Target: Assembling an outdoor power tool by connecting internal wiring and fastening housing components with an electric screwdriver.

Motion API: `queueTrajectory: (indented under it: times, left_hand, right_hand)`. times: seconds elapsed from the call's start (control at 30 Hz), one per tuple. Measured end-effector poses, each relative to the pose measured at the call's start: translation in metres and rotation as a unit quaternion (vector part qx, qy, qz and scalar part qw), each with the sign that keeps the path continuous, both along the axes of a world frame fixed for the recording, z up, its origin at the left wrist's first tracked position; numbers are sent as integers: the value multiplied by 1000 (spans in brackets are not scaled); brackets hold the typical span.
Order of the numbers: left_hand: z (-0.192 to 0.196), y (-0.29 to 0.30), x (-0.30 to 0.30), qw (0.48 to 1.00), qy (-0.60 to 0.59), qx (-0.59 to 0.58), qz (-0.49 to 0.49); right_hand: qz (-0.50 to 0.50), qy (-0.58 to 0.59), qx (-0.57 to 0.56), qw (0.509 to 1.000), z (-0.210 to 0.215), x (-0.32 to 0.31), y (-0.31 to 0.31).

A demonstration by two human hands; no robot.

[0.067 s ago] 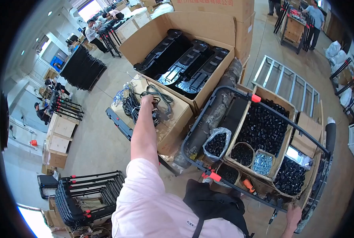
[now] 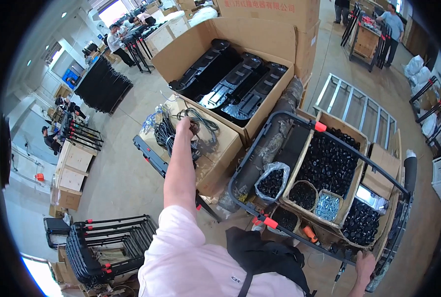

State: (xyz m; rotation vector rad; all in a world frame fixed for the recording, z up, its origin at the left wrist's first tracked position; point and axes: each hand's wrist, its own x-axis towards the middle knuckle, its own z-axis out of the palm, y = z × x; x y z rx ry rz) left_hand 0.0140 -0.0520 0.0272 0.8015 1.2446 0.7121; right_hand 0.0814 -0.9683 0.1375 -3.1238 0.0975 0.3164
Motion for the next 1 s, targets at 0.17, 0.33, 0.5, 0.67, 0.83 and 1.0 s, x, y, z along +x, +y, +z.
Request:
queueTrajectory:
  times: [0.17,0.33,0.5,0.67,0.83,1.0]
  left_hand:
    - [129,-40,-49,974,-110,193,-47]
    - [212,-165,-55,882,-95,396,-237]
    - [212,-257,-55,802,-205,338,-447]
    - [171,-343,-26,764,-208,236,-563]
    - [145,-388,-12,696,-299,-178,-628]
    - [129,-430,-28,588,-278,-329,-685]
  right_hand:
    - [122,-25,91,988,14,-28,136]
    - [190,17,314,930,79,-17,273]
    - [184,155,667,705,131,14,411]
    - [158,101,712,677,127,55,455]
    - [-133,24,857,497,84,87,405]
    - [-263,-12,902,343,84,132,312]
